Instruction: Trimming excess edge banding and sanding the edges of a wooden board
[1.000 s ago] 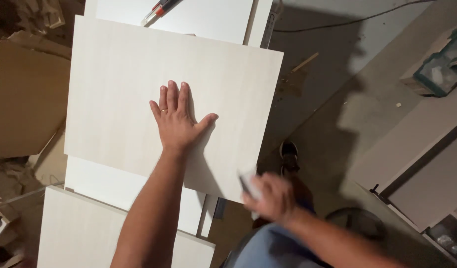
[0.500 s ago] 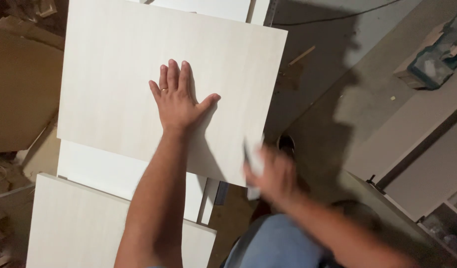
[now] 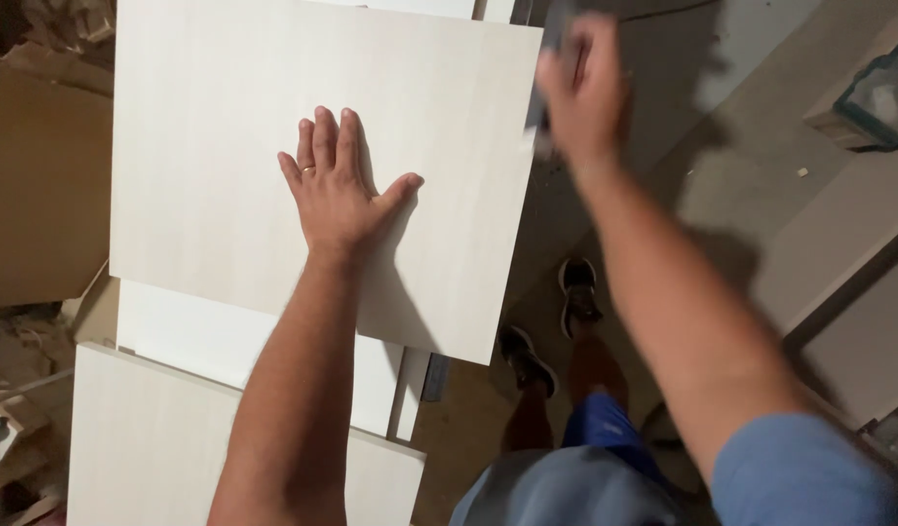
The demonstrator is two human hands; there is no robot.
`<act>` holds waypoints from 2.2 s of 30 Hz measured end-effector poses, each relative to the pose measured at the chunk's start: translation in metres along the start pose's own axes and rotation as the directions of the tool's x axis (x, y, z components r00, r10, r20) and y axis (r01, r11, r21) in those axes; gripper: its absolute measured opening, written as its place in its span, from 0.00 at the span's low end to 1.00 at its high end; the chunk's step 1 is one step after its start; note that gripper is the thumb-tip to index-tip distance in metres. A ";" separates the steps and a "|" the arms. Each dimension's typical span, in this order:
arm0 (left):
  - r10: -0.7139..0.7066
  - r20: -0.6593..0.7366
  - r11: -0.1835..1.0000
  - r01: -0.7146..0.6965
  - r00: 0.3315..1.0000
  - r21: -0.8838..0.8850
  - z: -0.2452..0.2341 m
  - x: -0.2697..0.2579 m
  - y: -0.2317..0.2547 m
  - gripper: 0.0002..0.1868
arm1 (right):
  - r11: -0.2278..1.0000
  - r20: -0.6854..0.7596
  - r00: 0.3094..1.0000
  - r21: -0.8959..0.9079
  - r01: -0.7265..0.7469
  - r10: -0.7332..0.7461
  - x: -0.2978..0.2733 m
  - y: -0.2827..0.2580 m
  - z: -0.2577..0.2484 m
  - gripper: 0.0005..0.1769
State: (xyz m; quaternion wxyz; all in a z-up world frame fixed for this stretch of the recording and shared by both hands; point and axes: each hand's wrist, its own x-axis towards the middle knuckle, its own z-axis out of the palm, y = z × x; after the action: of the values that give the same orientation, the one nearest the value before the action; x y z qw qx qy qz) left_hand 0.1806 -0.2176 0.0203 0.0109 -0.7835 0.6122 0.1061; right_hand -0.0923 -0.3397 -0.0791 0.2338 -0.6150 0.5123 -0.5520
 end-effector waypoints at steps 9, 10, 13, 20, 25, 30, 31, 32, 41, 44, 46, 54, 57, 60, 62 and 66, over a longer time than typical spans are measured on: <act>0.025 -0.012 0.999 -0.025 1.000 -0.022 0.003 0.002 -0.004 0.61 | 0.976 0.164 0.969 -0.145 -0.163 0.186 -0.280 -0.099 -0.062 0.32; 0.027 -0.013 0.999 -0.028 1.000 -0.022 0.003 0.001 -0.003 0.61 | 0.976 0.161 0.969 -0.146 -0.163 0.186 -0.234 -0.087 -0.050 0.32; 0.037 -0.020 0.999 -0.037 0.999 -0.007 0.002 0.004 -0.002 0.61 | 0.967 0.020 0.967 -0.007 -0.255 0.255 -0.087 -0.060 -0.019 0.27; 0.099 -0.150 0.990 -0.112 0.984 -0.081 0.004 0.006 0.001 0.59 | 0.941 0.018 0.978 -0.276 -0.197 0.210 -0.033 -0.059 -0.017 0.24; 0.083 -0.117 0.993 -0.092 0.990 -0.072 0.009 0.005 -0.005 0.59 | 0.836 0.265 0.922 -0.539 -0.100 0.281 -0.220 -0.115 -0.069 0.30; 0.098 -0.136 0.993 -0.105 0.986 -0.049 0.015 0.004 -0.010 0.60 | 0.800 0.246 0.961 -0.598 0.048 0.127 -0.155 -0.099 -0.051 0.28; 0.092 -0.137 0.994 -0.100 0.986 -0.050 0.016 0.004 -0.011 0.60 | 0.802 0.251 0.960 -0.596 0.051 0.125 -0.112 -0.085 -0.039 0.28; 0.099 -0.143 0.993 -0.106 0.985 -0.043 0.017 0.003 -0.012 0.60 | 0.813 0.191 0.967 -0.582 -0.025 0.167 -0.068 -0.070 -0.026 0.28; 0.072 -0.088 0.994 -0.078 0.994 -0.075 0.007 0.003 -0.007 0.59 | 0.713 0.272 0.865 -0.688 -0.132 0.422 -0.086 -0.102 -0.042 0.33; 0.086 -0.080 0.993 -0.092 0.993 -0.073 0.007 0.005 -0.008 0.59 | 0.778 0.373 0.895 -0.627 0.050 0.243 -0.195 -0.131 -0.072 0.33; 0.099 -0.073 0.993 -0.104 0.992 -0.061 0.005 0.004 -0.008 0.59 | 0.822 0.415 0.908 -0.537 0.190 0.062 -0.224 -0.133 -0.078 0.33; 0.048 0.017 0.999 -0.048 0.999 0.010 -0.001 0.004 -0.005 0.60 | 0.947 0.056 0.960 -0.193 -0.258 0.273 0.003 -0.040 -0.016 0.24; 0.045 -0.011 0.999 -0.045 0.999 -0.002 0.003 0.005 -0.005 0.61 | 0.968 0.004 0.968 -0.004 -0.251 0.251 0.000 0.023 0.000 0.21; 0.037 -0.016 0.999 -0.037 0.999 -0.010 0.003 0.004 -0.004 0.60 | 0.942 0.053 0.969 0.230 -0.246 0.240 -0.098 -0.050 -0.013 0.25; 0.037 -0.019 0.999 -0.037 0.999 -0.004 0.008 0.005 -0.007 0.61 | 0.951 0.107 0.964 0.172 -0.258 0.243 -0.229 -0.053 -0.019 0.27; 0.048 -0.043 0.999 -0.049 0.998 -0.014 0.014 0.007 -0.011 0.62 | 0.995 0.331 0.943 -0.086 0.060 -0.028 -0.274 -0.138 -0.069 0.37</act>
State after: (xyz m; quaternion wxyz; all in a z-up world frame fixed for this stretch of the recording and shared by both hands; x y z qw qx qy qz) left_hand 0.1906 -0.2196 0.0043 -0.0105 -0.7705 0.6303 0.0944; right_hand -0.0680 -0.0266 -0.0623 0.2742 -0.7202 0.4776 -0.4218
